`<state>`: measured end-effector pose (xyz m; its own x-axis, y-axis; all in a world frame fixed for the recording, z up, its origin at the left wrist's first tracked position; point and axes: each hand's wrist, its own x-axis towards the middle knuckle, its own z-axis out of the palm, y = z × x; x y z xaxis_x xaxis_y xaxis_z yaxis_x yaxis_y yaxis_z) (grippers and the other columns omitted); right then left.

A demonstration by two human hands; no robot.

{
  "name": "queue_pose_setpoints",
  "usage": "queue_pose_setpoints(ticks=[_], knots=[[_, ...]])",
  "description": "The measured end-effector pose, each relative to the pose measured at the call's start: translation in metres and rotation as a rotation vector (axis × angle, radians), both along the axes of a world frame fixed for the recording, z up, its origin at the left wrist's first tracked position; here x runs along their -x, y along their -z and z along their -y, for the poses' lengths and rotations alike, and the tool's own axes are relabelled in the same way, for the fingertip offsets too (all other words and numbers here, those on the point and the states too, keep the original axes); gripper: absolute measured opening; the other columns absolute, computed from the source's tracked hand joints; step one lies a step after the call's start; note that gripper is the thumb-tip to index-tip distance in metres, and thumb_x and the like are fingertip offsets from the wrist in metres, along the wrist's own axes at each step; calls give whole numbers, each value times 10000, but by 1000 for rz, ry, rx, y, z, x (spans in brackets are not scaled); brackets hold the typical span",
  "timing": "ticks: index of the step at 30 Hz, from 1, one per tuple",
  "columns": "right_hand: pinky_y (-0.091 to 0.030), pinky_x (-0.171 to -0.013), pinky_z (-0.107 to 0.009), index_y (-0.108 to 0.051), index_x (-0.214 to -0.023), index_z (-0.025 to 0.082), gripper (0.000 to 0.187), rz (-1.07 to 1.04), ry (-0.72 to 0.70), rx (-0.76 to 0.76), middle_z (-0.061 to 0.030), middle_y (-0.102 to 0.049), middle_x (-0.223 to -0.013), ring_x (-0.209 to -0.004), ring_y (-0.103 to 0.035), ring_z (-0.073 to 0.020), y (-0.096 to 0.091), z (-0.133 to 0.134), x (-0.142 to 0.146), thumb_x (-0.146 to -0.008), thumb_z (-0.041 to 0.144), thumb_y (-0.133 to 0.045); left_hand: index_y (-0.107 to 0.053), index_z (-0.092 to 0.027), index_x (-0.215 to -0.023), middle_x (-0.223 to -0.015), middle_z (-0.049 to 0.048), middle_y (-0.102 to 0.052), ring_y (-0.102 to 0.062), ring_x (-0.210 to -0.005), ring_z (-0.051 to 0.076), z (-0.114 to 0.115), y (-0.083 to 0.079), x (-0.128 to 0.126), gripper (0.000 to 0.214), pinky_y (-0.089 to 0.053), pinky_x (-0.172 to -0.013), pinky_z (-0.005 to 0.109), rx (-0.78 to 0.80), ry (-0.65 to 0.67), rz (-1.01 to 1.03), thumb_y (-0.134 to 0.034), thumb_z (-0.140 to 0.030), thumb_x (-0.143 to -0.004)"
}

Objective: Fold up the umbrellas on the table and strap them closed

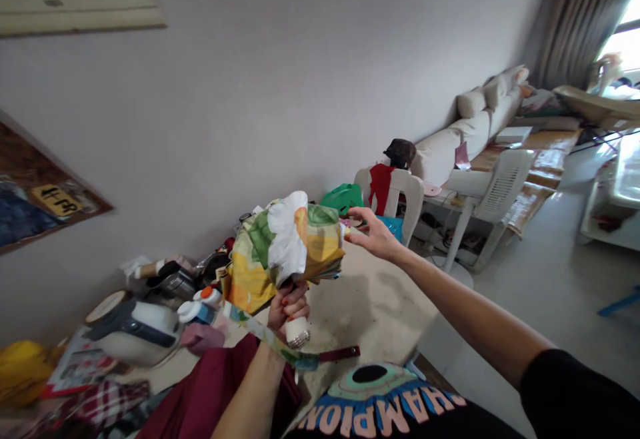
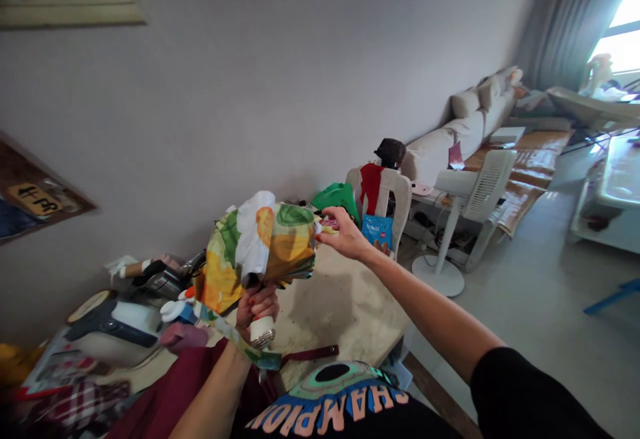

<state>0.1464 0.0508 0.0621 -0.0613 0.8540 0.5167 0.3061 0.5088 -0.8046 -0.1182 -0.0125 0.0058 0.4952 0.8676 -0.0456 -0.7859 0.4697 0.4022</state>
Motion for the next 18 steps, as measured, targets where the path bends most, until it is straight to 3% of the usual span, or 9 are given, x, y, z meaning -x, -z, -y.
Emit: queue_pose_setpoints(ticks=[2, 6, 8, 13, 18], knots=[[-484, -797, -339, -586, -1111, 149, 521, -14, -17, 158, -113, -612, -1091, -977, -570, -205, -3, -10, -5, -646, 336, -729, -446, -151, -649, -474, -130, -224, -28, -328, -24, -1, 4, 1, 276, -215, -294, 38, -33, 52, -9, -710, -186, -720], [-479, -717, -304, -669, -949, 131, 393, -10, -312, 332, -25, -637, -848, -741, -558, -146, -11, -13, -9, -635, 363, -714, -287, -166, -524, -449, -126, -158, 25, -337, -31, -3, 11, 3, 476, -205, -284, 40, -97, 137, -27, -725, -230, -700], [-476, -695, -295, -686, -820, 147, 265, 33, -380, 290, 9, -610, -739, -697, -540, -142, -17, -10, -11, -627, 328, -694, -227, -176, -498, -425, -126, -144, 22, -328, -32, -3, 13, 4, 537, -213, -275, 58, -103, 186, -44, -726, -237, -686], [-470, -696, -272, -622, -645, 175, 29, 172, -230, -23, 9, -583, -714, -724, -531, -148, -35, 0, -14, -617, 167, -618, -212, -185, -492, -411, -119, -170, 1, -311, -33, -5, 13, 4, 535, -220, -277, 80, -98, 272, -77, -695, -233, -717], [-506, -733, -307, -659, -727, 165, 176, 105, -516, 54, 32, -608, -644, -727, -588, -164, -50, 2, -15, -649, 111, -510, -228, -183, -503, -411, -113, -167, -18, -309, -22, -9, 12, 4, 507, -206, -289, 93, -111, 296, -94, -674, -252, -735]])
